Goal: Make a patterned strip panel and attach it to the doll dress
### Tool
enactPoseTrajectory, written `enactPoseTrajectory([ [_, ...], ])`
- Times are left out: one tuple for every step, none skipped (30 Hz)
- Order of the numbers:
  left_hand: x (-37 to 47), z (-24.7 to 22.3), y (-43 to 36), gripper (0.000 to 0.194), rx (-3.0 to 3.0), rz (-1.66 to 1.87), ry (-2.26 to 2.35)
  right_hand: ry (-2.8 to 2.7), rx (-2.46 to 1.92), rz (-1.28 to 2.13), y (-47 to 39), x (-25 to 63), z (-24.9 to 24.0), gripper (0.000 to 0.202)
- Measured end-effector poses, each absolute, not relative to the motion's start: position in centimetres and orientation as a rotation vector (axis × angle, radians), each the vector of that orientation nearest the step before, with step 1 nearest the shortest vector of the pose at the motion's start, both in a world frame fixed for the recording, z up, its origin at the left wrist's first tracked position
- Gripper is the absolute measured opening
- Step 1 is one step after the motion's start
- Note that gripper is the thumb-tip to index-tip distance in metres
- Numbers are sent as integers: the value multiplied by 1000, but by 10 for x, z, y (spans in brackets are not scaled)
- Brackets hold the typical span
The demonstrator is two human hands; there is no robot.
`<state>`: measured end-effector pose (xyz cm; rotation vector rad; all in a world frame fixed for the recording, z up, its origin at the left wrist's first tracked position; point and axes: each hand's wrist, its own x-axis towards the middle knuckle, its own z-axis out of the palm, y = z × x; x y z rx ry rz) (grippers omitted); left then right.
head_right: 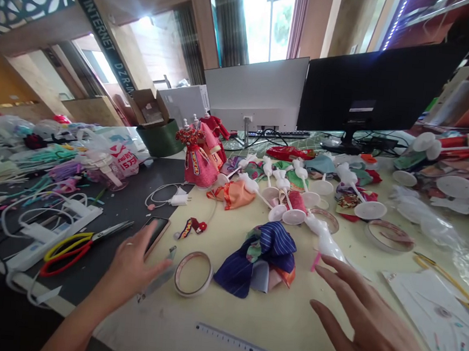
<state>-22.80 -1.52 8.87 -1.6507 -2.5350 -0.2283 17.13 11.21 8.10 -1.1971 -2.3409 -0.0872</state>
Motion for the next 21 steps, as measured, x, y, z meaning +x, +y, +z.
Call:
enactPoseTrajectory([
  [-216, 88, -18, 78, -1824, -280, -2464, -2415, -1127, -125, 115, 164, 82, 48],
  [-203, 87, -19, 76, -1955, -322, -2387, -2476, -1053, -169, 119, 155, 84, 49],
  [-191, 84, -21, 71, -2056, -353, -2310, -2523, -981, -207, 124, 147, 86, 50],
  [-179, 81, -21, 60, -2136, -377, -2248, -2541, -936, -234, 129, 139, 87, 50],
  [-168, 77, -22, 44, -2194, -410, -2198, -2557, -905, -251, 134, 131, 88, 51],
  [-160, 73, -21, 22, -2253, -429, -2155, -2568, -892, -263, 140, 125, 88, 53],
  [-154, 69, -21, 8, -2279, -444, -2127, -2579, -891, -268, 145, 119, 87, 55],
  [-151, 66, -21, 9, -2287, -455, -2111, -2597, -889, -265, 149, 114, 85, 57],
  [-150, 63, -21, 14, -2285, -456, -2105, -2618, -884, -256, 153, 110, 81, 58],
  [-152, 62, -20, 18, -2272, -455, -2103, -2643, -876, -238, 155, 107, 77, 58],
  [-156, 61, -20, 20, -2252, -453, -2105, -2665, -861, -214, 156, 104, 72, 56],
  [-161, 60, -20, 21, -2227, -453, -2109, -2682, -840, -179, 155, 101, 66, 54],
  [-167, 60, -20, 22, -2199, -458, -2115, -2701, -814, -134, 154, 97, 62, 52],
  [-172, 60, -20, 23, -2169, -469, -2122, -2715, -787, -82, 152, 93, 58, 51],
  [-176, 59, -19, 23, -2141, -485, -2131, -2734, -763, -21, 149, 87, 55, 52],
  [-180, 59, -18, 22, -2120, -506, -2134, -2760, -743, 46, 145, 81, 53, 52],
  [-184, 58, -18, 22, -2107, -531, -2132, -2790, -727, 110, 142, 74, 53, 54],
  [-187, 58, -18, 21, -2097, -560, -2125, -2822, -713, 159, 138, 68, 53, 55],
  [-191, 58, -18, 21, -2083, -588, -2117, -2847, -696, 180, 134, 62, 55, 56],
  [-195, 58, -19, 22, -2058, -611, -2111, -2858, -672, 164, 130, 57, 57, 56],
  [-201, 60, -21, 24, -2015, -624, -2116, -2853, -642, 111, 126, 53, 60, 56],
])
